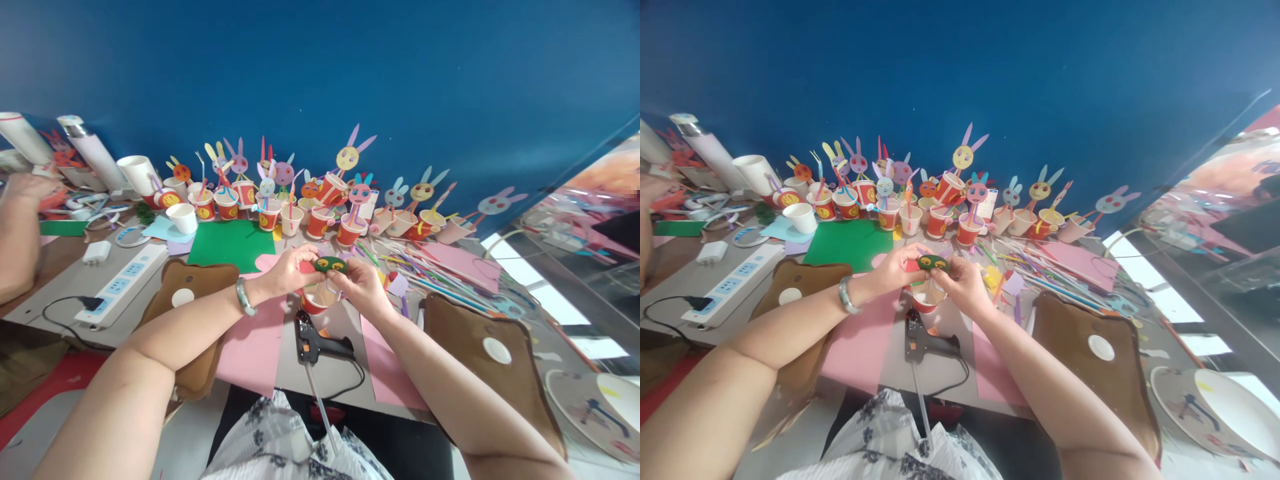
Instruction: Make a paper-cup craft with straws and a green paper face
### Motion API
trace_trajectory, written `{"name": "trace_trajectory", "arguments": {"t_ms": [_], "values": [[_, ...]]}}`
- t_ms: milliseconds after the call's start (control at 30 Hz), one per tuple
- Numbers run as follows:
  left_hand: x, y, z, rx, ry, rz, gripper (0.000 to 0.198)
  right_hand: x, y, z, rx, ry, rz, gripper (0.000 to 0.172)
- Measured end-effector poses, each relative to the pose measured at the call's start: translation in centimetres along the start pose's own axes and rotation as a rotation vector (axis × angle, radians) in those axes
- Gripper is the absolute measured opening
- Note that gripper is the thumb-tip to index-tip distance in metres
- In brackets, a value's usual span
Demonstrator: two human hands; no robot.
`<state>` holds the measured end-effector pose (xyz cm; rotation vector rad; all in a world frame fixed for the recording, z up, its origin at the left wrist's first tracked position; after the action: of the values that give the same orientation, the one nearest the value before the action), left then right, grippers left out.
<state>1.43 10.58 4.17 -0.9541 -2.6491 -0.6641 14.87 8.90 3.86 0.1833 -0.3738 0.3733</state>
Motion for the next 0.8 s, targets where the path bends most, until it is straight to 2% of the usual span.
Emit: {"name": "trace_trajectory", "arguments": {"t_ms": [300,800], "values": [[0.1,0.0,0.2,-0.014,0.068,-0.006,0.023,0.3,-0.1,0.2,-0.01,-0.103,-0.022,0.013],[1.1,-0.2,-0.7,-0.055,0.17,-0.045,0.015,0.2,0.0,-0.4,-0.022,-0.095,-0.007,0.017]]}}
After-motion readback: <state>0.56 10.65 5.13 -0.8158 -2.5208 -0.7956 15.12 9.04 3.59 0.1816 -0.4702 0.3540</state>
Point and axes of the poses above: each hand's wrist, its own y-axis towards the middle knuckle, its own x-axis out of the back of the hand, z = x × y, the point moved 9 cm from there along y, towards the middle knuckle, and after that the axes turned 13 degrees about z, right-handed, at the moved point
